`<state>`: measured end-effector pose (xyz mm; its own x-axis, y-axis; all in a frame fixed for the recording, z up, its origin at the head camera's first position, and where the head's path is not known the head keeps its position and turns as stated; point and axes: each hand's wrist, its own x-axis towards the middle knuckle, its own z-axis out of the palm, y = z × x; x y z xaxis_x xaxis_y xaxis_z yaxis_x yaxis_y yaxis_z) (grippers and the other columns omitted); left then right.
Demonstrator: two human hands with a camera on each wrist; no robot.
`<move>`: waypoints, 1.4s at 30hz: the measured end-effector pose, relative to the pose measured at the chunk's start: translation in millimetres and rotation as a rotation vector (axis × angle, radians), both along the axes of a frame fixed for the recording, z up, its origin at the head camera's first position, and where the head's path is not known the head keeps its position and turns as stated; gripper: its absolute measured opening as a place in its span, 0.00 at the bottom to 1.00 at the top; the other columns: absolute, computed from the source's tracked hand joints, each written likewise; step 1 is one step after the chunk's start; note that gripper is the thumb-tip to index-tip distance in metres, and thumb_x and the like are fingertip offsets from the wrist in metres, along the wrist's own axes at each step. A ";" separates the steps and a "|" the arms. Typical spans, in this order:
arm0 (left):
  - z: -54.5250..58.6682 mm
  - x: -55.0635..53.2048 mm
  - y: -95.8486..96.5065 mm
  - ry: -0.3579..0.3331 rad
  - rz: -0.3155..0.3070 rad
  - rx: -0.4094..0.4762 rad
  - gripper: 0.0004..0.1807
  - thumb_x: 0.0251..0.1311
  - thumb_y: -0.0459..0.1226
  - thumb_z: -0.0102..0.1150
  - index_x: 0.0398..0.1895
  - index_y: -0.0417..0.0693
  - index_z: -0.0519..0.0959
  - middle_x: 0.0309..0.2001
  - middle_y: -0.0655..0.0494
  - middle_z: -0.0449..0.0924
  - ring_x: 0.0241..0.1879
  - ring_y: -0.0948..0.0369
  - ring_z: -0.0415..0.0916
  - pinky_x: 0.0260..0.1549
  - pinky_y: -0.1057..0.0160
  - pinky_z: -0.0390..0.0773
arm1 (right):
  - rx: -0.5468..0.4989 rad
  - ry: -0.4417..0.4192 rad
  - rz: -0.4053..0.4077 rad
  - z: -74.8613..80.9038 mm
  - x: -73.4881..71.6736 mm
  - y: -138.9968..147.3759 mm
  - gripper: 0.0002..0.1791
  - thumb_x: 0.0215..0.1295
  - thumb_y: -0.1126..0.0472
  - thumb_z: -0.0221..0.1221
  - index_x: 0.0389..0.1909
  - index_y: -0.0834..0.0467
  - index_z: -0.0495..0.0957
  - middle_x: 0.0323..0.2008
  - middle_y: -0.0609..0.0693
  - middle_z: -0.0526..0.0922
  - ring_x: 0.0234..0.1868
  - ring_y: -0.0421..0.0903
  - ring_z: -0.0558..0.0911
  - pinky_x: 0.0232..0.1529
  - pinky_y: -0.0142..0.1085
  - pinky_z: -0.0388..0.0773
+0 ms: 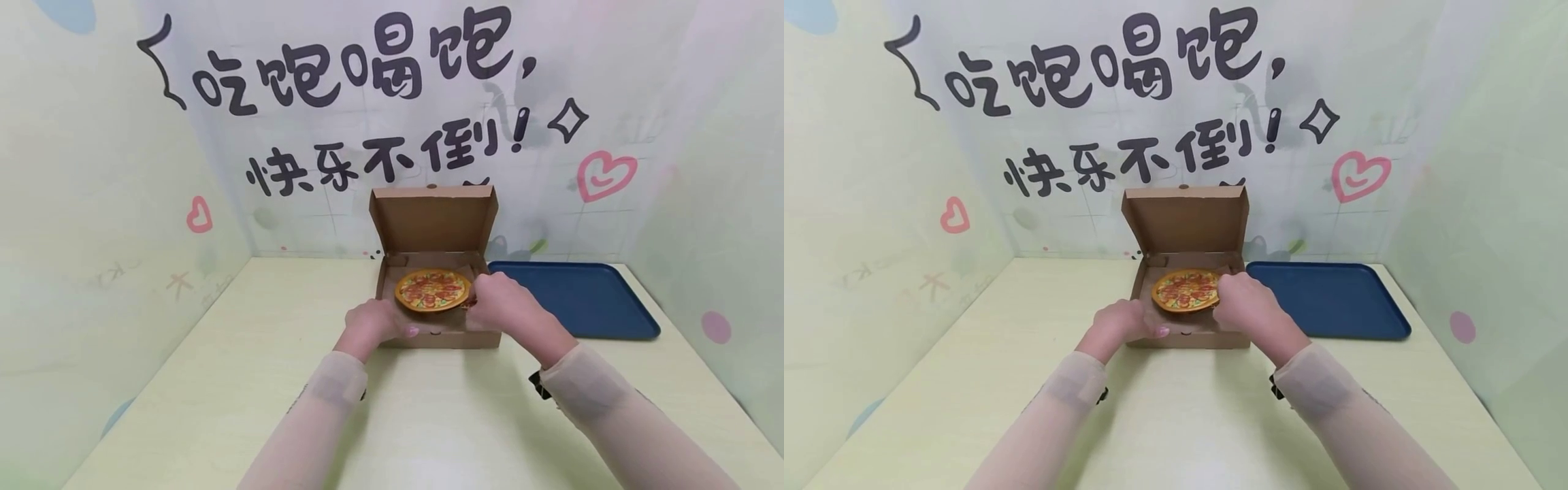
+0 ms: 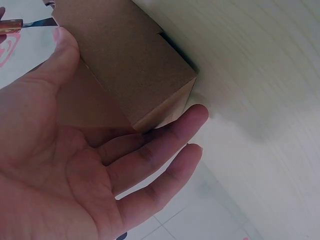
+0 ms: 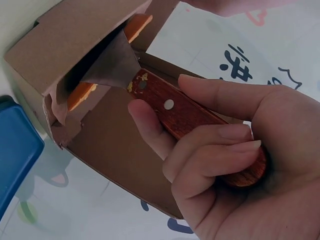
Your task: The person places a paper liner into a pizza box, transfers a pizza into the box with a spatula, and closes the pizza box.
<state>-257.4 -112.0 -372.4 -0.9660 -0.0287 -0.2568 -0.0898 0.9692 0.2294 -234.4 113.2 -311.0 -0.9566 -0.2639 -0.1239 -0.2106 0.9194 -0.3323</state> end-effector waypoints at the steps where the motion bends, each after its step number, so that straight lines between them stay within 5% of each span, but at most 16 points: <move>1: 0.2 -0.1 -0.1 0.001 0.000 0.001 0.46 0.56 0.68 0.72 0.71 0.50 0.79 0.69 0.44 0.80 0.64 0.46 0.80 0.66 0.40 0.75 | -0.003 0.008 0.002 0.9 0.1 0.6 0.05 0.63 0.66 0.63 0.35 0.58 0.88 0.24 0.50 0.78 0.27 0.47 0.73 0.26 0.38 0.64; 6: 1.4 0.0 -0.7 0.008 -0.001 0.011 0.47 0.56 0.67 0.72 0.72 0.51 0.78 0.70 0.44 0.80 0.64 0.45 0.80 0.65 0.40 0.75 | -0.035 0.058 0.001 4.5 0.7 2.2 0.10 0.68 0.66 0.63 0.44 0.62 0.90 0.40 0.55 0.90 0.33 0.48 0.79 0.33 0.38 0.76; 13: 1.9 -0.5 -1.3 0.009 -0.003 0.013 0.49 0.55 0.67 0.73 0.75 0.52 0.74 0.72 0.43 0.77 0.68 0.44 0.78 0.65 0.39 0.74 | -0.087 0.168 0.008 11.7 6.0 4.6 0.15 0.70 0.64 0.67 0.54 0.64 0.87 0.51 0.61 0.91 0.43 0.51 0.88 0.44 0.44 0.88; 28: 1.1 -0.5 -2.3 0.007 -0.004 -0.003 0.52 0.56 0.68 0.72 0.79 0.53 0.70 0.71 0.43 0.79 0.66 0.46 0.79 0.64 0.41 0.76 | -0.085 0.222 0.048 26.9 22.6 9.8 0.14 0.68 0.67 0.63 0.52 0.63 0.88 0.49 0.58 0.92 0.47 0.54 0.88 0.50 0.49 0.88; 36: -0.8 -1.8 -2.2 0.003 -0.001 -0.001 0.55 0.56 0.68 0.72 0.81 0.54 0.66 0.71 0.42 0.79 0.65 0.46 0.80 0.64 0.40 0.76 | -0.069 0.248 0.069 28.7 24.3 12.4 0.12 0.63 0.72 0.59 0.41 0.60 0.89 0.35 0.51 0.90 0.33 0.47 0.83 0.37 0.41 0.83; 42: -2.3 -2.0 -2.2 0.000 -0.009 -0.004 0.54 0.56 0.69 0.71 0.81 0.54 0.67 0.71 0.43 0.78 0.65 0.46 0.80 0.65 0.40 0.76 | -0.073 0.229 0.053 26.8 26.2 15.4 0.13 0.63 0.72 0.58 0.42 0.59 0.89 0.37 0.51 0.90 0.32 0.46 0.82 0.34 0.37 0.80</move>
